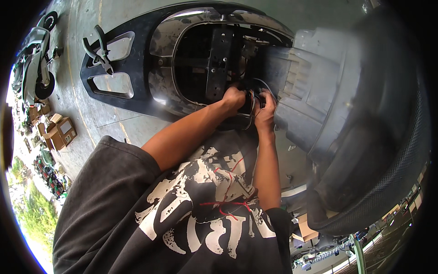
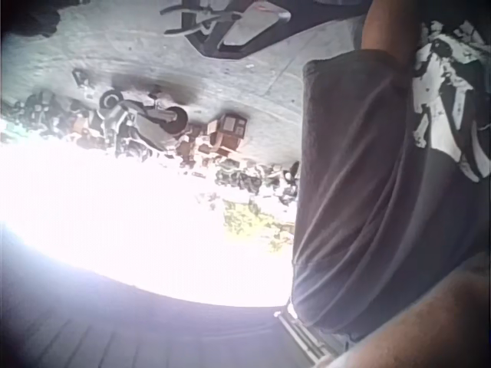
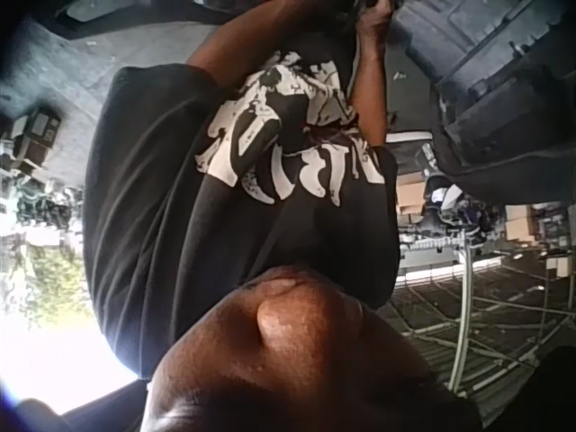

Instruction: The person works on the internal wiring and components of a scooter, using their hands to pull and organize wires near the battery compartment, and then handles a small connector component while the seat is raised.

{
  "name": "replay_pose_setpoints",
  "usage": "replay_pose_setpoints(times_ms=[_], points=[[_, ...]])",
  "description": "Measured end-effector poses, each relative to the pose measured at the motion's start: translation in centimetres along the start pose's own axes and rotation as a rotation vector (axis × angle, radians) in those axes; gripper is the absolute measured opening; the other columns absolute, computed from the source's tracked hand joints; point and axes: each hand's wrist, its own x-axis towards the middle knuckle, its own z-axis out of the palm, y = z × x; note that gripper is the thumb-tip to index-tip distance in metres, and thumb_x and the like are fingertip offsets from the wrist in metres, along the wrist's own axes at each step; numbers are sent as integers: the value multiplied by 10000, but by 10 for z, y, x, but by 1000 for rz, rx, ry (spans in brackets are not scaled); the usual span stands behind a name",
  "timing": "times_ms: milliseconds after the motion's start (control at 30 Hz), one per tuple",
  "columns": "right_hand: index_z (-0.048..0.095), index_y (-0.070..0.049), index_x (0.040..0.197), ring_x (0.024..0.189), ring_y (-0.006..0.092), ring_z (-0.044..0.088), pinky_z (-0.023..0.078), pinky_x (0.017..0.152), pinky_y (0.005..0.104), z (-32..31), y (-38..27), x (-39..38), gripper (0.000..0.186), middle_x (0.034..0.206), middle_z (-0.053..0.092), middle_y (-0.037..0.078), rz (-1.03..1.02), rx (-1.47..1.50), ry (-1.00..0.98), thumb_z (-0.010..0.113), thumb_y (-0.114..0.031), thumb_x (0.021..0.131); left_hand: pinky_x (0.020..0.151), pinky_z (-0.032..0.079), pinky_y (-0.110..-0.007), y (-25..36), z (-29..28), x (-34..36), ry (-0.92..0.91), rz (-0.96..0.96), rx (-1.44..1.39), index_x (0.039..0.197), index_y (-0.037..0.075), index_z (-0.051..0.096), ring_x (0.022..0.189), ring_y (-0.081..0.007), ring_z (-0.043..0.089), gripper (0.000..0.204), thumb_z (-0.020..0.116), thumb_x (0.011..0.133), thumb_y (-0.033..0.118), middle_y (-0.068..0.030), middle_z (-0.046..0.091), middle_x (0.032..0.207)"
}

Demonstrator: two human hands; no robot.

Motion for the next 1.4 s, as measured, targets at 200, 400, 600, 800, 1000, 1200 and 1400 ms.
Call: replay_pose_setpoints(times_ms=[200, 400, 600, 800, 1000, 1200, 1400], points=[[610, 33, 964, 820, 222, 675, 555, 705, 299, 3, 3, 1, 190, 1038, 655, 146, 116, 160, 92, 672, -1, 787, 847, 485, -359, 16, 2, -5, 281, -414, -1321, 1288, 68, 502, 1022, -236, 615, 388, 568, 913, 142, -132, 631, 1107], [636, 9, 849, 735, 278, 652, 511, 640, 344, 1, -13, 12, 124, 833, 633, 135, -86, -53, 94, 682, -101, 816, 737, 519, -348, 12, 9, -1, 389, -381, -1245, 1258, 49, 527, 895, -248, 652, 367, 570, 896, 95, -150, 656, 1035], [607, 18, 982, 734, 383, 612, 480, 686, 425, 7, -35, 4, 190, 791, 611, 193, 245, 205, 112, 652, -96, 837, 724, 519, -328, 17, -7, -18, 304, -315, -1668, 1268, 27, 524, 876, -228, 655, 388, 567, 884, 64, -164, 658, 1019], [572, -8, 1164, 752, 355, 653, 497, 703, 419, 10, -12, 11, 328, 829, 649, 206, 102, 47, -54, 613, -135, 864, 760, 510, -331, 21, -12, -26, 426, -368, -1403, 1285, 34, 516, 916, -254, 644, 403, 562, 885, 61, -180, 650, 1030], [576, -28, 1154, 822, 394, 643, 495, 737, 428, 12, -5, 30, 325, 906, 649, 217, 130, 175, -186, 612, -154, 855, 824, 495, -328, 10, 9, -8, 416, -426, -1273, 1326, 49, 495, 1010, -281, 628, 445, 572, 890, 89, -204, 631, 1126], [582, -28, 1068, 754, 326, 618, 477, 673, 396, 32, 11, 29, 249, 917, 625, 201, 66, 161, -11, 632, -138, 850, 796, 495, -318, 10, 16, 2, 471, -415, -1134, 1315, 40, 512, 969, -267, 636, 445, 578, 875, 65, -209, 637, 1103], [585, -28, 982, 675, 246, 620, 470, 639, 356, 31, 21, 22, 206, 775, 640, 165, 289, 218, -87, 677, -101, 813, 793, 494, -327, 10, 23, 8, 451, -349, -1339, 1271, -6, 535, 968, -279, 645, 422, 570, 853, 36, -207, 653, 1057]])
